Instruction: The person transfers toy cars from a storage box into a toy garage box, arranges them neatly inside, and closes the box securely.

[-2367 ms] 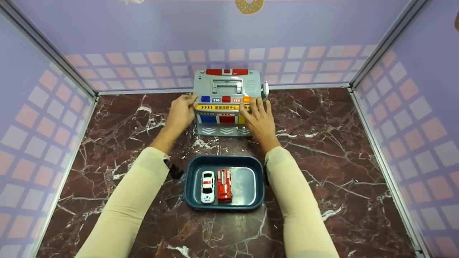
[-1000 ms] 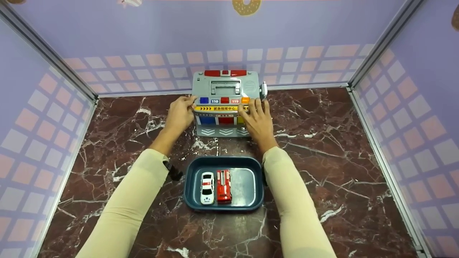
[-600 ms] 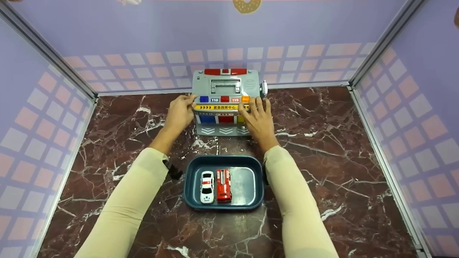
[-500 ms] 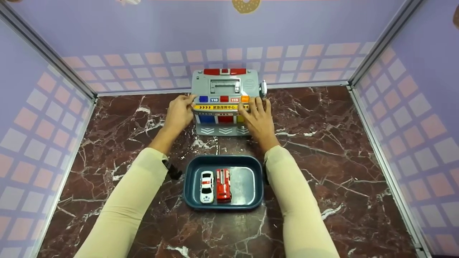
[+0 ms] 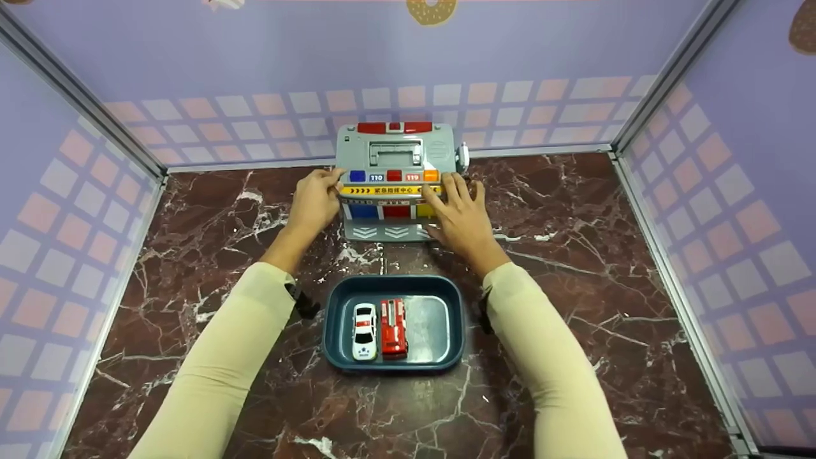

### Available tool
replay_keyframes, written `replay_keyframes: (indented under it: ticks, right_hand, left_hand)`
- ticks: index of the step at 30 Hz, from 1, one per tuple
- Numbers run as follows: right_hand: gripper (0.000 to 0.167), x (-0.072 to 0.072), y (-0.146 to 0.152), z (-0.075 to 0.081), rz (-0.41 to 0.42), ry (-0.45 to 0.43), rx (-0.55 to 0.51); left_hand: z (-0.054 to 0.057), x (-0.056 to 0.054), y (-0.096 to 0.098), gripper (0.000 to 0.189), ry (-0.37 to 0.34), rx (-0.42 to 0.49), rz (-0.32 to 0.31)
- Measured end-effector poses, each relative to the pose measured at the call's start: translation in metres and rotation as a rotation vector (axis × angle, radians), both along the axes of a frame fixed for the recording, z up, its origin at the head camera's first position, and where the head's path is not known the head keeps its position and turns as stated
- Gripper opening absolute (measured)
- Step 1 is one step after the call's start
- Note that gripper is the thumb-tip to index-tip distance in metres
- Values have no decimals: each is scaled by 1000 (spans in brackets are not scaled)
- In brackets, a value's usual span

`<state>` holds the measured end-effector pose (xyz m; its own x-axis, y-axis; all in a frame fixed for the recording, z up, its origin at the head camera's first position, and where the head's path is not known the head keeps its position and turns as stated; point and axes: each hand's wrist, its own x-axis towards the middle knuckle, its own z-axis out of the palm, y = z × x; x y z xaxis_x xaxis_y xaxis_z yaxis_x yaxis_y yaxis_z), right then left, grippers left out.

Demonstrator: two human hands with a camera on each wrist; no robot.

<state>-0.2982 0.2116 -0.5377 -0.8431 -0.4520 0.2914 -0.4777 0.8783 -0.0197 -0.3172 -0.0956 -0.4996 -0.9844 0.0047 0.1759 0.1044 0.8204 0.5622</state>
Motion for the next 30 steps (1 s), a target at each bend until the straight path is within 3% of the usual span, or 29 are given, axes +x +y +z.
replay_keyframes:
  ticks: [8, 18, 24, 30]
  right_hand:
    - [77, 6, -1, 13, 41, -17, -26]
    - [86, 5, -25, 31, 130, 1, -2]
    - [89, 3, -46, 32, 164, -36, 41]
    - [88, 2, -61, 31, 199, -69, 18]
  left_hand:
    - [-2, 0, 0, 36, -18, -4, 6]
    - [0, -1, 0, 36, -16, -19, 3]
    - [1, -1, 0, 36, -32, -7, 23]
    - [-1, 0, 0, 36, -3, -17, -2]
